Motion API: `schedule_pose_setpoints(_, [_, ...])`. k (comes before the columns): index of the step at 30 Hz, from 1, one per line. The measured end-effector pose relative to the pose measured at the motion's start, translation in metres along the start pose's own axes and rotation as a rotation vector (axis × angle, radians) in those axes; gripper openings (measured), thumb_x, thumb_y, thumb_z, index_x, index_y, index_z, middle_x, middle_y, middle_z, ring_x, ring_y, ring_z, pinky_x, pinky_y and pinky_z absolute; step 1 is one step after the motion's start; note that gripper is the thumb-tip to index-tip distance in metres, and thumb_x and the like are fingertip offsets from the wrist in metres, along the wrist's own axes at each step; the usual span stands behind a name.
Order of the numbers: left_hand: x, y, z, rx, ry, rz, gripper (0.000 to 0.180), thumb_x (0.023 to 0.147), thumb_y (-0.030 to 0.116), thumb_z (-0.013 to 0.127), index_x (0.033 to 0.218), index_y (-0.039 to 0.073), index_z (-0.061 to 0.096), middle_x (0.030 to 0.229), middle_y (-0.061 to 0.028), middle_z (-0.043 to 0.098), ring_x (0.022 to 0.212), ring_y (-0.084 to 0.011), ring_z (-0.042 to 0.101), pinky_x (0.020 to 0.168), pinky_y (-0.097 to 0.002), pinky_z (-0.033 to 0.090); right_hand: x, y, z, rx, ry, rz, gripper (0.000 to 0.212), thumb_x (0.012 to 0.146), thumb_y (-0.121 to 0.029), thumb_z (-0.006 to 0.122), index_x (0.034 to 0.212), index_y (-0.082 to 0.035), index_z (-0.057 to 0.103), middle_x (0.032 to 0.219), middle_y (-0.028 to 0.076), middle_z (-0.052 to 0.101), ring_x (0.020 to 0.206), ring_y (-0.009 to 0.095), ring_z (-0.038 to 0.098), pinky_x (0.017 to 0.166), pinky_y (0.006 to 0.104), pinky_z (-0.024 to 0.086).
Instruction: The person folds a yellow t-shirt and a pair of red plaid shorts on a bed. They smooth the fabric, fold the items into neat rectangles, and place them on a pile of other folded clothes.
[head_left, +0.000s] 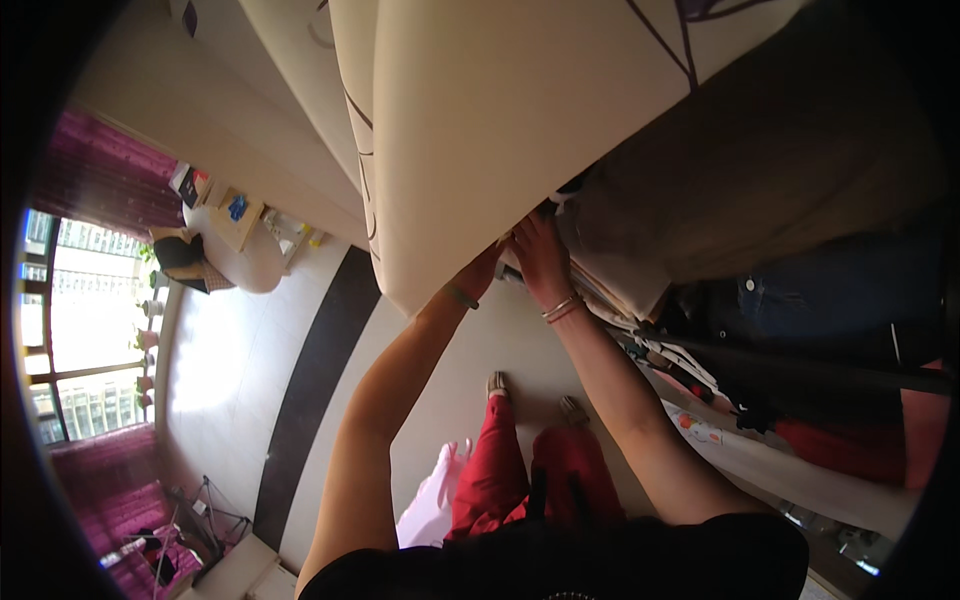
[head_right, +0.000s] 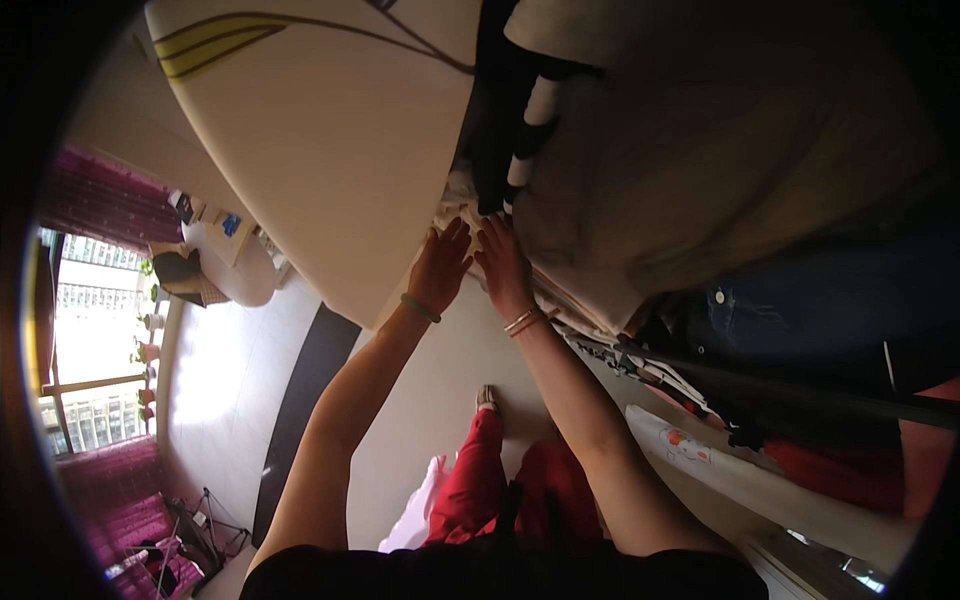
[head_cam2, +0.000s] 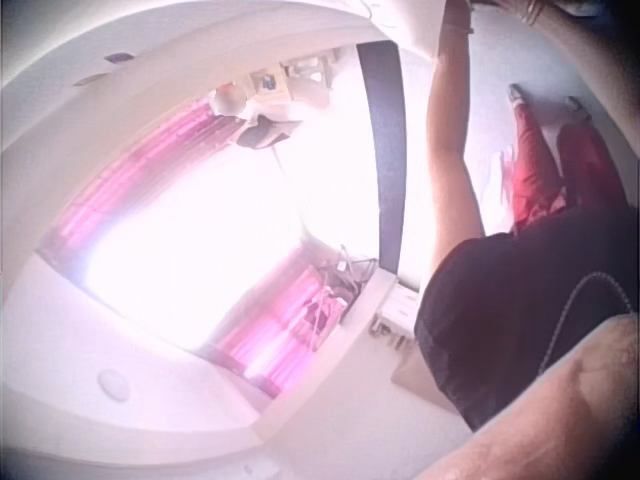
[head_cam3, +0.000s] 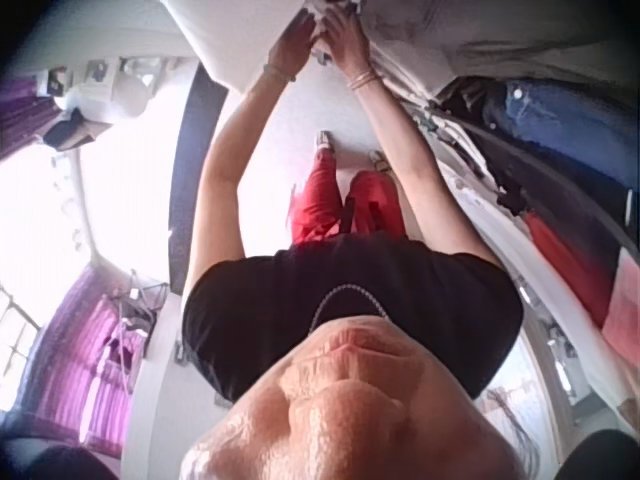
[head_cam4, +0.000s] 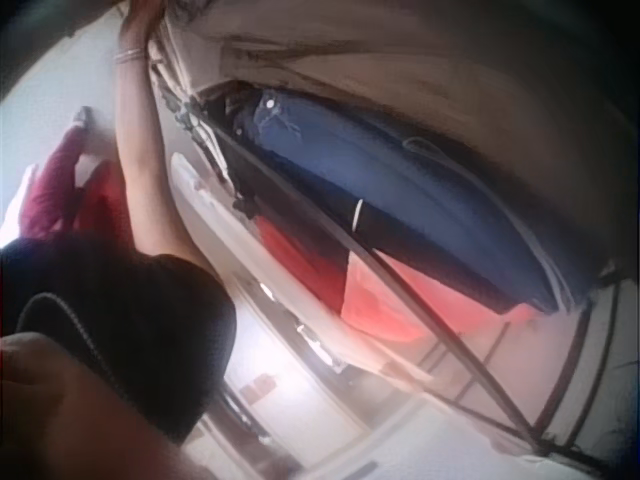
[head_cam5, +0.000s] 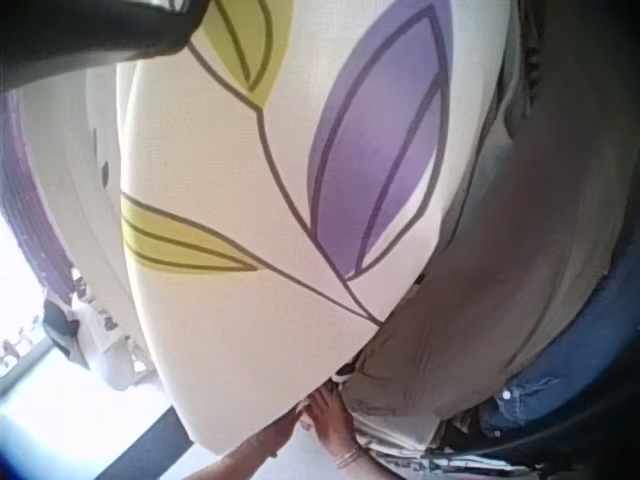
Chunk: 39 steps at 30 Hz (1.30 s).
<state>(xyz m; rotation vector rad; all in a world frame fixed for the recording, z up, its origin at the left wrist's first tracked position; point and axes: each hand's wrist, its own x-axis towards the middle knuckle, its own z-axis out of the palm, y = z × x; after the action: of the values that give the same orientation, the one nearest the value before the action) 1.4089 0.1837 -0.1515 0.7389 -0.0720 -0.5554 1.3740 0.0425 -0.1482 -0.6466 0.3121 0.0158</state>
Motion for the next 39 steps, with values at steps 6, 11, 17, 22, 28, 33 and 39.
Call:
schedule_pose_setpoints(6, [-0.119,-0.044,0.066,-0.417,0.165,-0.122,0.056,0.104,0.046,0.033,0.147,0.010,0.037,0.149,-0.0081,0.041,0.138,-0.0228,0.035,0.114,-0.0405,0.027,-0.144,-0.029,-0.010,0.027,-0.004,0.102,0.070,0.099,-0.059,0.036,0.153,-0.015,0.026,0.156,0.006,0.030,0.142,0.023,0.028,0.115,0.0403,0.023])
schedule_pose_setpoints(11, [-0.201,-0.073,0.134,-0.562,0.283,0.033,0.059,0.104,0.046,0.031,0.149,0.009,0.033,0.155,-0.0100,0.032,0.144,-0.0238,0.026,0.118,-0.0412,0.020,-0.223,-0.066,-0.006,0.048,0.054,0.205,0.072,0.099,-0.059,0.036,0.151,-0.011,0.028,0.155,0.007,0.032,0.142,0.023,0.030,0.115,0.0399,0.024])
schedule_pose_setpoints(17, [-0.273,-0.095,0.196,-0.668,0.351,0.333,0.059,0.104,0.046,0.032,0.150,0.009,0.031,0.156,-0.0105,0.029,0.146,-0.0269,0.022,0.120,-0.0431,0.018,-0.285,-0.093,-0.001,0.071,-0.079,0.336,0.067,0.100,-0.056,0.034,0.149,-0.010,0.032,0.153,0.008,0.035,0.140,0.024,0.034,0.113,0.0400,0.029])
schedule_pose_setpoints(22, [-0.346,-0.109,0.241,-0.769,0.469,0.606,0.056,0.104,0.045,0.033,0.148,0.011,0.035,0.155,-0.0105,0.032,0.145,-0.0274,0.024,0.120,-0.0439,0.019,-0.333,-0.092,0.015,0.055,-0.205,0.530,0.063,0.101,-0.053,0.034,0.147,-0.009,0.036,0.150,0.010,0.039,0.138,0.025,0.038,0.112,0.0416,0.031])
schedule_pose_setpoints(28, [-0.465,-0.126,0.287,-0.775,0.631,0.985,0.054,0.103,0.044,0.035,0.146,0.013,0.039,0.153,-0.0104,0.036,0.144,-0.0277,0.028,0.119,-0.0451,0.021,-0.411,-0.059,0.053,0.022,-0.398,0.887,0.059,0.103,-0.050,0.033,0.144,-0.009,0.041,0.148,0.010,0.043,0.136,0.027,0.040,0.112,0.0434,0.032])
schedule_pose_setpoints(33, [-0.571,-0.161,0.320,-0.761,0.755,1.339,0.053,0.103,0.044,0.037,0.146,0.013,0.040,0.154,-0.0102,0.034,0.144,-0.0278,0.028,0.118,-0.0454,0.022,-0.501,-0.016,0.075,-0.075,-0.558,1.156,0.058,0.103,-0.049,0.032,0.143,-0.009,0.041,0.147,0.011,0.043,0.136,0.028,0.039,0.113,0.0448,0.031])
schedule_pose_setpoints(39, [-0.687,-0.232,0.381,-0.713,0.866,1.704,0.051,0.102,0.044,0.040,0.143,0.014,0.046,0.151,-0.0092,0.040,0.143,-0.0271,0.030,0.117,-0.0456,0.023,-0.632,0.022,0.067,-0.185,-0.729,1.447,0.058,0.103,-0.048,0.032,0.144,-0.008,0.040,0.149,0.012,0.041,0.137,0.028,0.038,0.113,0.0453,0.030])
